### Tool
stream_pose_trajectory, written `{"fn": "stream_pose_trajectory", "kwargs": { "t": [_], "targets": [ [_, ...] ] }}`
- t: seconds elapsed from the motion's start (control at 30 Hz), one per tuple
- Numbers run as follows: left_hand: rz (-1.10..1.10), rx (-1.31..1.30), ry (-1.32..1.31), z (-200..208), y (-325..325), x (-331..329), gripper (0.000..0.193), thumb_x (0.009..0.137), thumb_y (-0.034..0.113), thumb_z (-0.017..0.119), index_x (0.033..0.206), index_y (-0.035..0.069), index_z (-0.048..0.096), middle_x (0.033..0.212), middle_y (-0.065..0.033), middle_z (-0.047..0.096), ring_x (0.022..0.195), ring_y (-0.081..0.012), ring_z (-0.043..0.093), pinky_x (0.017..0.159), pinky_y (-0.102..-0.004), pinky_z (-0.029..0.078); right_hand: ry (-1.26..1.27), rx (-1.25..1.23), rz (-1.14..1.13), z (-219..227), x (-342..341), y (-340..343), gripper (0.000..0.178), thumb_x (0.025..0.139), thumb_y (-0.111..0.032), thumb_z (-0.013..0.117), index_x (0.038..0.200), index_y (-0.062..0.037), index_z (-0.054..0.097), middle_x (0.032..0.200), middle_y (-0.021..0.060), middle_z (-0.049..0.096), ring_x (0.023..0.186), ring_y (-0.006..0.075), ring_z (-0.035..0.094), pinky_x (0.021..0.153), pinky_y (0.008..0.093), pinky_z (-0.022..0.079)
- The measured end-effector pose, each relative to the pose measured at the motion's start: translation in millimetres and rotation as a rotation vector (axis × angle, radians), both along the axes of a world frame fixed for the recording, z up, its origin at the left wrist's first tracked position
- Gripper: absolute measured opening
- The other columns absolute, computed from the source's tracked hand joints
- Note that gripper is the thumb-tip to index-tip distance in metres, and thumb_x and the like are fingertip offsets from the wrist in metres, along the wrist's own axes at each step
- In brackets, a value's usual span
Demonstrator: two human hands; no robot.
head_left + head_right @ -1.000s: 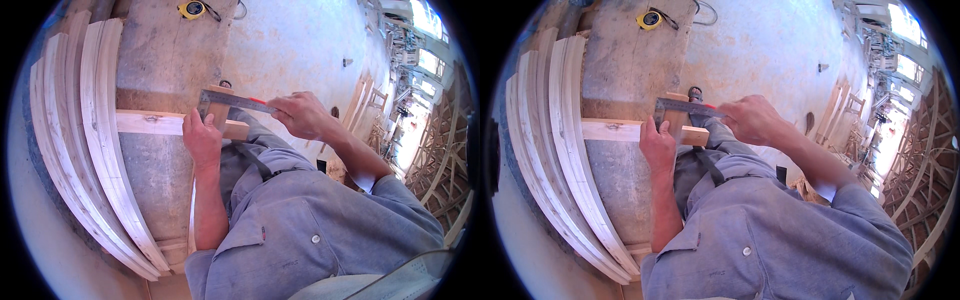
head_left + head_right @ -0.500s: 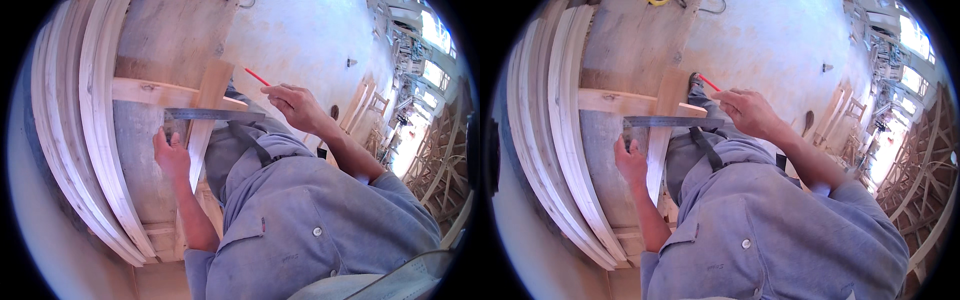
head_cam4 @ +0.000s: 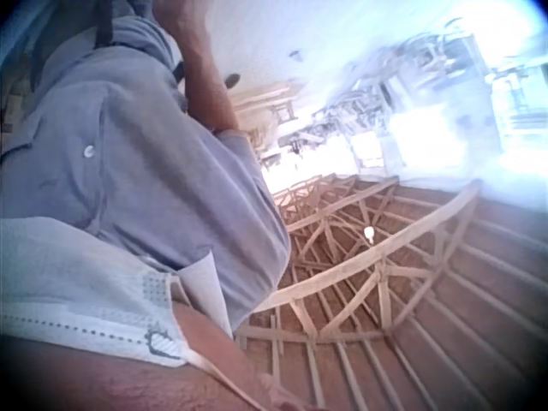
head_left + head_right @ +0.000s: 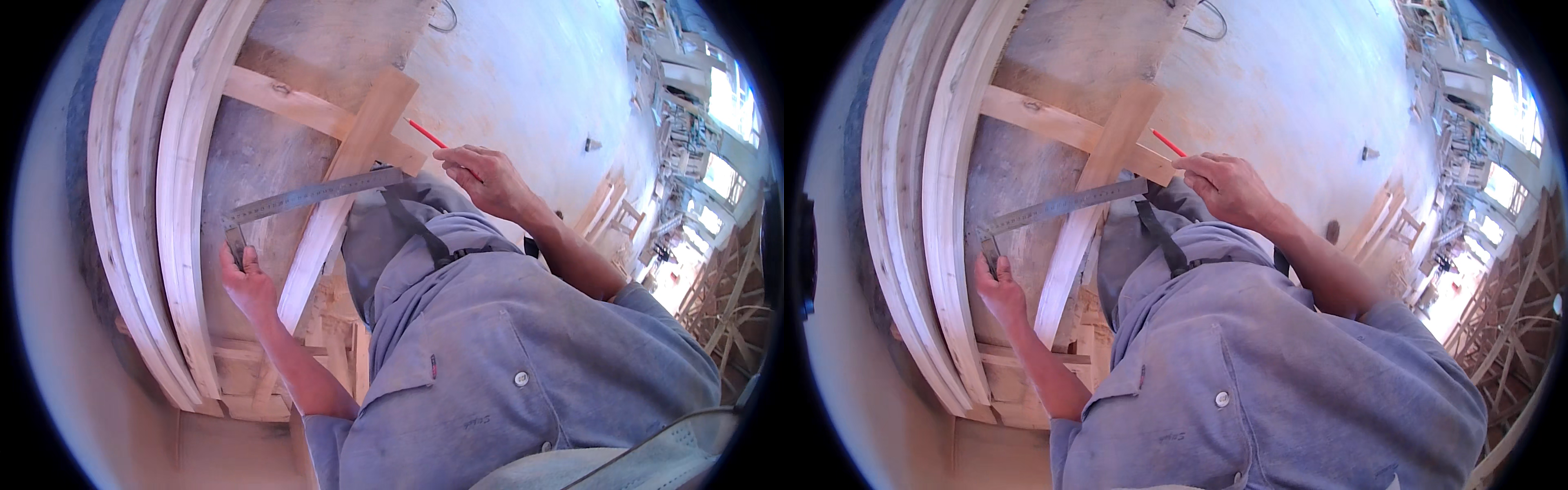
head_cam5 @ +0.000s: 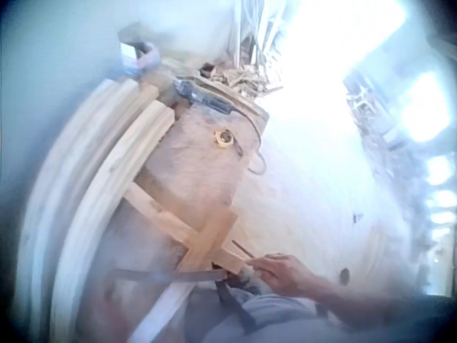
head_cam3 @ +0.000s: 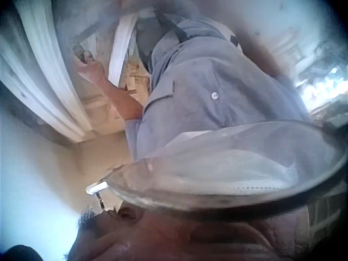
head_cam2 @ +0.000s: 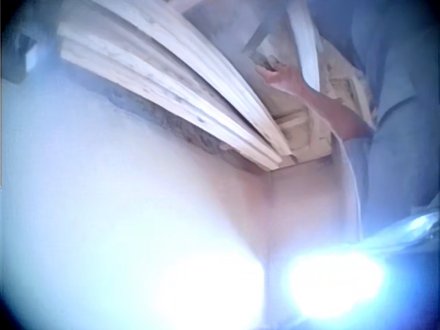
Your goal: The person uses a try square and a red pencil to mark straight lines on several curved wooden planks. They repeatedly position the square on each plank and draw a line along its edge.
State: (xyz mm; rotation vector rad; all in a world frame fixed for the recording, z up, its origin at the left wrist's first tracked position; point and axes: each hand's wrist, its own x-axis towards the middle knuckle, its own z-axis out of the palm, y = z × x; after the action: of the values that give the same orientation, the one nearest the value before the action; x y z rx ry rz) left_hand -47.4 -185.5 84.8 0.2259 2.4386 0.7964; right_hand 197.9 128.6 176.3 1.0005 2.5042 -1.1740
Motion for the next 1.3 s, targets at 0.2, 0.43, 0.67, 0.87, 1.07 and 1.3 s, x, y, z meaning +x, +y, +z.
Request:
{"fn": "stream_pose_trajectory", "kwargs": {
  "t": [0.2,0.43,0.67,0.87,1.07,1.3],
  "targets": [
    [-0.079,0.028,0.046,-18,-27,55,0.043,0.097,0.012,0.063,0.135,-0.005,0.056,0.122,-0.0266,0.065,0.113,-0.0429,0.063,0.096,-0.0461,0.049,0.054,0.056,0.06,-2,21,-3,0.024,0.097,-0.006,0.063,0.12,-0.0005,0.069,0.105,0.0175,0.073,0.096,0.0311,0.071,0.084,0.039,0.056],
    [-0.226,0.088,0.098,-44,7,67,0.041,0.092,0.006,0.065,0.131,-0.003,0.059,0.125,-0.0241,0.062,0.118,-0.0432,0.058,0.099,-0.0472,0.047,0.042,0.024,-0.075,-6,52,-28,0.024,0.095,-0.009,0.064,0.117,-0.0026,0.07,0.1,0.0186,0.072,0.089,0.0344,0.069,0.079,0.0407,0.054],
    [-0.358,0.106,0.037,-54,13,48,0.041,0.093,0.009,0.066,0.131,-0.004,0.06,0.118,-0.0225,0.063,0.112,-0.0427,0.059,0.096,-0.0476,0.048,0.077,0.024,-0.23,-6,52,-57,0.023,0.094,-0.007,0.068,0.117,-0.0027,0.072,0.102,0.0166,0.074,0.093,0.0299,0.071,0.08,0.0387,0.055],
    [-0.416,0.181,-0.051,-61,9,48,0.043,0.093,0.015,0.068,0.131,-0.004,0.06,0.116,-0.0225,0.063,0.109,-0.0428,0.06,0.094,-0.0473,0.049,0.127,-0.016,-0.339,-10,10,-85,0.025,0.092,-0.003,0.07,0.117,-0.003,0.072,0.1,0.0144,0.076,0.096,0.0258,0.073,0.085,0.036,0.057],
    [-0.465,0.227,-0.022,-59,-5,45,0.043,0.093,0.017,0.069,0.129,-0.005,0.062,0.106,-0.0209,0.062,0.1,-0.0418,0.06,0.086,-0.0479,0.049,0.206,0.006,-0.242,-13,-25,-98,0.031,0.089,0.0,0.071,0.119,-0.0025,0.071,0.099,0.0123,0.077,0.095,0.0258,0.073,0.085,0.0363,0.057],
    [-0.48,0.24,-0.02,-60,-3,43,0.043,0.091,0.017,0.071,0.127,-0.005,0.062,0.103,-0.0192,0.062,0.099,-0.0393,0.06,0.083,-0.047,0.05,0.157,0.011,-0.189,-14,-44,-101,0.024,0.092,-0.003,0.07,0.116,-0.0005,0.07,0.099,0.0107,0.076,0.094,0.0216,0.074,0.086,0.0337,0.057]
  ]
}}
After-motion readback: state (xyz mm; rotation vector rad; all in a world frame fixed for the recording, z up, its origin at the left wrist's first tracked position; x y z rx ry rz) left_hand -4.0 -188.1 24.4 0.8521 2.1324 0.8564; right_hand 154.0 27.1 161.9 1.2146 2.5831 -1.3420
